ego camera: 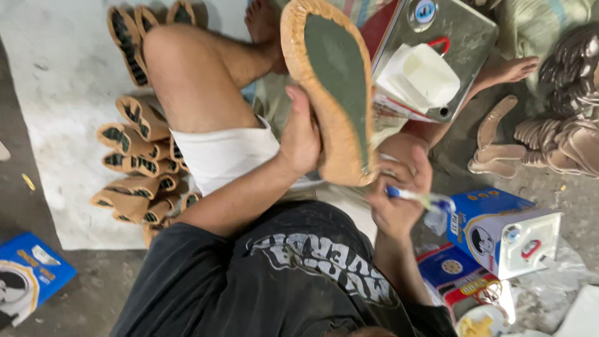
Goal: The person sits on the floor and applies a white adhesive to the sole of a sandal using a toothbrush. They repeatedly dip the brush into a container and spread the glue across the surface of multiple sandals.
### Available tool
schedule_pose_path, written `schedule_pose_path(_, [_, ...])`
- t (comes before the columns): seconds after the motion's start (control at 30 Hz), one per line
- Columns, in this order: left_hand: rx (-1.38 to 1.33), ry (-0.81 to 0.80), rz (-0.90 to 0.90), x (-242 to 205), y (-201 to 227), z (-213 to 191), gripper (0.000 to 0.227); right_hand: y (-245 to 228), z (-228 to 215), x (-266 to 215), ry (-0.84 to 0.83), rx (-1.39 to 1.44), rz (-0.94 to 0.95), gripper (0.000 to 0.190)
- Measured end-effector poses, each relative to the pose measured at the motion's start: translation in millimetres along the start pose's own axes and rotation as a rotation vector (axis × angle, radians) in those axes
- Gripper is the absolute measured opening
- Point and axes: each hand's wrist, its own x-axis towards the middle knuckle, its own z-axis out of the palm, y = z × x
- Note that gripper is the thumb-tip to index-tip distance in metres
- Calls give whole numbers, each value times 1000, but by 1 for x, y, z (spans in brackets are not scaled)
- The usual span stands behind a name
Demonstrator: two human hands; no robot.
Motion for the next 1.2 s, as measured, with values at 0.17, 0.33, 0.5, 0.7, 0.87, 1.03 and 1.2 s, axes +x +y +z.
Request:
schedule_pose_path(0.17, [221, -186, -65, -10, 25, -17, 83, -34, -22, 17, 106, -80, -153, 48])
schedule_pose_path(0.33, [756, -584, 260, -29, 41, -18, 83, -90, -8, 34, -2, -817, -369, 15])
schedule_pose_path(0.5, [891, -624, 330, -34, 52, -8, 78, -107, 21, 55, -68, -837, -417, 13])
schedule_pose_path(0.7, [937, -664, 379, -32, 57, 2, 74, -109, 31, 62, -93, -826, -347, 13])
schedule_pose_path(0.87, [897, -640, 288, -37, 61, 6, 76, -106, 25, 76, -231, -819, -479, 15])
schedule_pose_path(1.03, [790, -521, 26, -44, 67, 10, 87, -109, 13, 87, -436, -895, -521, 15])
schedule_pose_path(1.2, [341, -473, -186, -46, 61, 13, 85, -115, -4, 94, -451, -923, -482, 13])
